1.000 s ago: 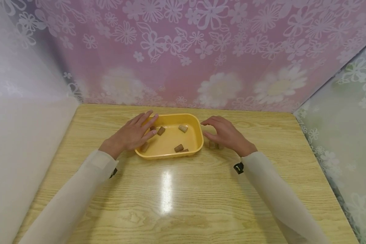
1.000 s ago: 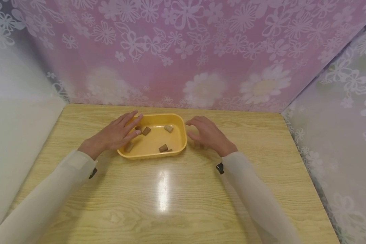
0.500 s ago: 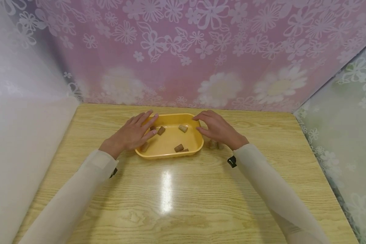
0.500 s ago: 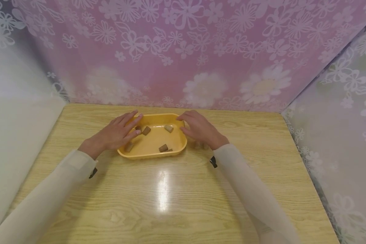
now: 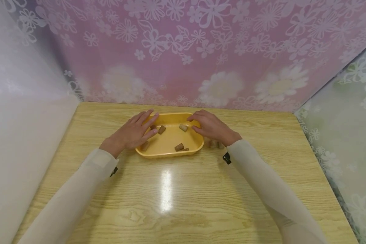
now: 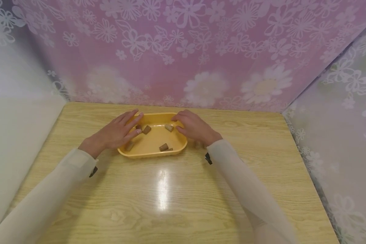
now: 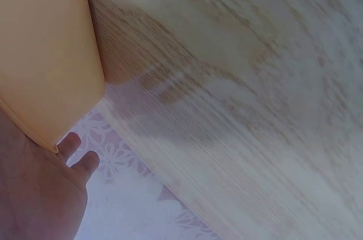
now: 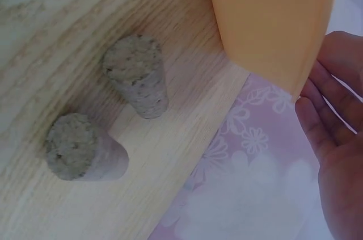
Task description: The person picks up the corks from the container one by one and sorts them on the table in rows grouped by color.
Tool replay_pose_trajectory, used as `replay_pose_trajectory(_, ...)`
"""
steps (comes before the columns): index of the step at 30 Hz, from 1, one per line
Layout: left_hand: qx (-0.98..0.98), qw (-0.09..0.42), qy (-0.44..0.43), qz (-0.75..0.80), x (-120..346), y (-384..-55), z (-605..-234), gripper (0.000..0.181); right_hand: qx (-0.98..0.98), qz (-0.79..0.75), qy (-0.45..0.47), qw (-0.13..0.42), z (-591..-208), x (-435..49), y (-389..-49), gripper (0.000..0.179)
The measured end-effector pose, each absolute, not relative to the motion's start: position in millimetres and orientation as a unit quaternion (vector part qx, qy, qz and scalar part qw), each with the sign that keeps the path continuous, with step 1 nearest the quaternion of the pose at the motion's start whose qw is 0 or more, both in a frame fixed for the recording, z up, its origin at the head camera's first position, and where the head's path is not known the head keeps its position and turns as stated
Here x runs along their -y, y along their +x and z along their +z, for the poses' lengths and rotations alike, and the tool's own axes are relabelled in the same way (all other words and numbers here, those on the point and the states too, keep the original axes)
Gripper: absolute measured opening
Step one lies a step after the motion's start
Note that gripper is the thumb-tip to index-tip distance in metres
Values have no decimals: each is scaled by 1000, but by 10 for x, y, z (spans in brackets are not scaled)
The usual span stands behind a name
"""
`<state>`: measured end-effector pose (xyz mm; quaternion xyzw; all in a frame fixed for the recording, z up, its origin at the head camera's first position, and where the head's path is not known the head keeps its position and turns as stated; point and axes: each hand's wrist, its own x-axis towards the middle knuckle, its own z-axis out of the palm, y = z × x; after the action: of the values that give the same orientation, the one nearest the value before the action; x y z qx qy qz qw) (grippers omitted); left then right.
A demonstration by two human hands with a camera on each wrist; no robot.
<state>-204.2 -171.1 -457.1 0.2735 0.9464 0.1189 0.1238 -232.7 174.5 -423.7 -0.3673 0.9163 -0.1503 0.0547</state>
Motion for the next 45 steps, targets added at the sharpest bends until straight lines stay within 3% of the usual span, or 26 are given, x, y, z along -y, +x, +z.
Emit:
replay_pose_trajectory(25,-946,129,270,126,1722,-2055,-4575,77,-911,-105,-392,78,-4357,-1491,-2378,34)
replay_pose_trajectory(45,-946,123,272,129,1726,-2072,-4616,76,-904,-28,-424,38,-4522,-1392,-2363,33)
